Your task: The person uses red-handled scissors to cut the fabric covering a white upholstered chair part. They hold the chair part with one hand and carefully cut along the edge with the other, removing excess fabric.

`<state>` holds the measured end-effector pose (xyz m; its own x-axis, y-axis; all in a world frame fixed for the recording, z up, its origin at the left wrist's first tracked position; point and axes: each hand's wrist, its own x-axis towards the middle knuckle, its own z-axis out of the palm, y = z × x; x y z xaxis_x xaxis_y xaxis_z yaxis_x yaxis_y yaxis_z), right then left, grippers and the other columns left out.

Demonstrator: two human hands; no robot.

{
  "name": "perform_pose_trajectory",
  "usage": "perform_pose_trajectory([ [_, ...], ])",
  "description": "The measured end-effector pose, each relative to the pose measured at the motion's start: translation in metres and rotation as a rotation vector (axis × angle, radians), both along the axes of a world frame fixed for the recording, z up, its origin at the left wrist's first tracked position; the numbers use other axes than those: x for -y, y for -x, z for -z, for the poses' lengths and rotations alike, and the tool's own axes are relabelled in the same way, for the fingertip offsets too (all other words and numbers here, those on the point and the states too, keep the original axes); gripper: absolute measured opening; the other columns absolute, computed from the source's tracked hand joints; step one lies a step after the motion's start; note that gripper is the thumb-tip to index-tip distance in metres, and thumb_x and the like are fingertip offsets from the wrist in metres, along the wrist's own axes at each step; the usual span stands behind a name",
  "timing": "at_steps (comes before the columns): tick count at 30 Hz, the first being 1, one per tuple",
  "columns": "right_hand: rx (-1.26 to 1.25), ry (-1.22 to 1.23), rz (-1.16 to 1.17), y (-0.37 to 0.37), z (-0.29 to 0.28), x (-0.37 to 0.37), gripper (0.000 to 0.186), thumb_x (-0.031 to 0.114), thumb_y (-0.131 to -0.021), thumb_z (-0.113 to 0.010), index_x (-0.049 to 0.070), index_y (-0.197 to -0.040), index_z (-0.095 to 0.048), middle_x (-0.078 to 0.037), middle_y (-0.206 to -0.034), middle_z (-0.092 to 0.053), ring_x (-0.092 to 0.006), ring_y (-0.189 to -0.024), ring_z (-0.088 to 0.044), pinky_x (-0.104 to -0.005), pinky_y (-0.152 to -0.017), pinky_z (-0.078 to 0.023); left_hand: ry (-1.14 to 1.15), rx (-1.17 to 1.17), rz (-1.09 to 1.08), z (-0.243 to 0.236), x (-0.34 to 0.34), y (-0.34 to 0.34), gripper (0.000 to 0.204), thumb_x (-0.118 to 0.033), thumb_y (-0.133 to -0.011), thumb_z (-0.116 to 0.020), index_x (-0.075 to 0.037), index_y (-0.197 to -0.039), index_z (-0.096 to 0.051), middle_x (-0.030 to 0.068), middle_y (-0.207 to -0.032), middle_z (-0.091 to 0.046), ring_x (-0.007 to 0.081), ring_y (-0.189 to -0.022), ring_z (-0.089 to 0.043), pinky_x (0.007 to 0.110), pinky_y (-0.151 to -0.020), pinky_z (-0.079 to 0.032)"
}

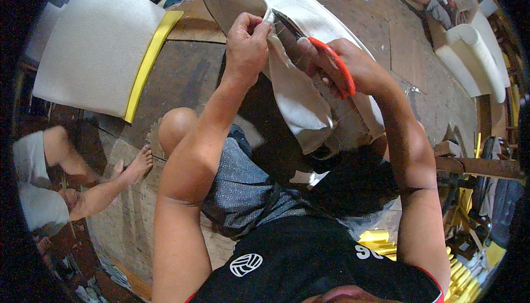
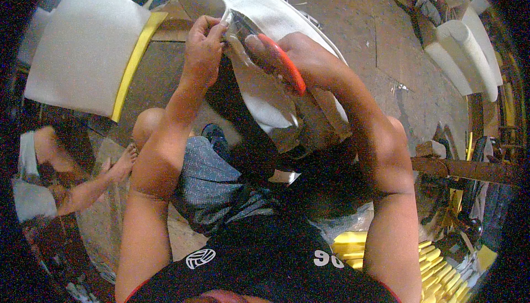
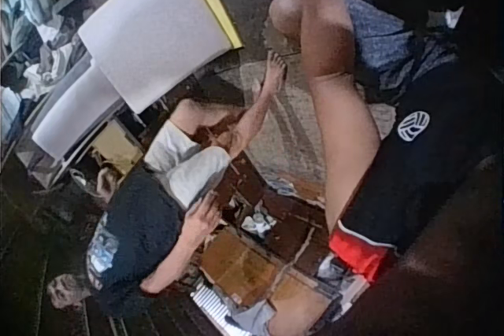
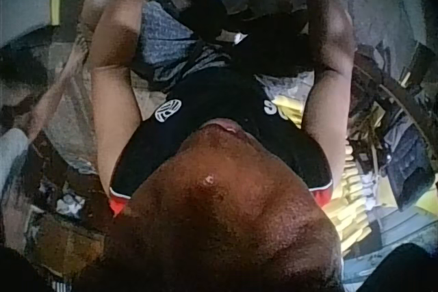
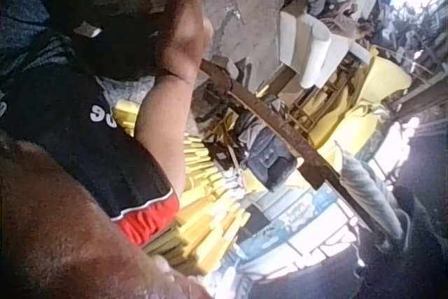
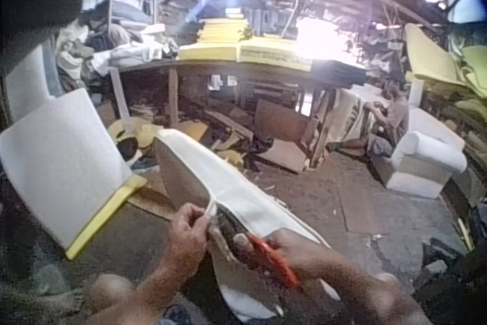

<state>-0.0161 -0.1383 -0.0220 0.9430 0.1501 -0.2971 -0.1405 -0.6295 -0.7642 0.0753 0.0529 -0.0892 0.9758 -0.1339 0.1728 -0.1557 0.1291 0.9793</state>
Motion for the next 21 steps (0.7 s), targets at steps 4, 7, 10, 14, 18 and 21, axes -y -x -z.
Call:
perform_pose_trajectory([
  [4,-0.033,-0.068,0.048,0.0,0.001,-0.003,0.068,0.064,-0.093,-0.049,0.0,-0.084,-0.07,-0.001,-0.062,-0.056,-0.0104,-0.046,-0.053,-0.0271,-0.043,-0.042,-0.007,0.02,0.011,0.003,0.001,0.0,0.015,-0.015,-0.092,-0.065,-0.001,-0.089,-0.06,0.0034,-0.079,-0.061,0.0097,-0.072,-0.053,0.027,-0.064,-0.045],
  [7,-0.068,-0.135,0.076,0.0,-0.003,-0.007,0.071,0.067,-0.091,-0.051,0.0,-0.079,-0.07,-0.003,-0.061,-0.057,-0.0117,-0.049,-0.053,-0.0294,-0.045,-0.043,-0.045,0.046,0.014,0.001,0.001,0.001,0.016,-0.016,-0.092,-0.064,-0.001,-0.089,-0.06,0.0034,-0.079,-0.061,0.0096,-0.072,-0.053,0.027,-0.064,-0.045],
  [10,-0.073,-0.133,0.063,-0.003,-0.004,-0.006,0.072,0.068,-0.088,-0.054,0.0,-0.074,-0.07,-0.004,-0.061,-0.058,-0.0131,-0.051,-0.054,-0.0312,-0.048,-0.043,-0.034,0.05,0.032,0.001,0.0,0.001,0.015,-0.015,-0.092,-0.063,-0.001,-0.089,-0.06,0.0034,-0.079,-0.061,0.0094,-0.072,-0.053,0.027,-0.064,-0.045],
  [14,0.009,-0.025,0.041,0.0,-0.003,-0.007,0.063,0.061,-0.094,-0.051,0.002,-0.078,-0.067,0.0,-0.061,-0.054,-0.009,-0.048,-0.05,-0.025,-0.044,-0.04,0.108,-0.055,0.009,0.002,-0.002,-0.001,0.01,-0.012,-0.091,-0.061,-0.003,-0.088,-0.058,0.003,-0.079,-0.057,0.0101,-0.071,-0.051,0.028,-0.063,-0.045],
  [18,-0.028,-0.013,0.043,0.001,0.002,-0.005,0.056,0.054,-0.096,-0.053,0.002,-0.078,-0.066,0.0,-0.061,-0.055,-0.0088,-0.049,-0.051,-0.0252,-0.045,-0.04,0.115,-0.074,0.005,0.003,-0.007,-0.002,0.005,-0.01,-0.09,-0.057,-0.005,-0.088,-0.056,0.0044,-0.082,-0.056,0.0137,-0.074,-0.053,0.029,-0.067,-0.046],
  [21,0.104,-0.054,-0.053,0.003,0.004,-0.004,0.048,0.046,-0.096,-0.053,0.002,-0.08,-0.065,0.0,-0.062,-0.056,-0.0083,-0.05,-0.052,-0.0251,-0.046,-0.041,-0.01,0.101,-0.033,0.016,-0.011,-0.007,0.004,-0.009,-0.089,-0.056,-0.005,-0.09,-0.057,0.0062,-0.086,-0.057,0.0168,-0.079,-0.056,0.031,-0.07,-0.047],
])
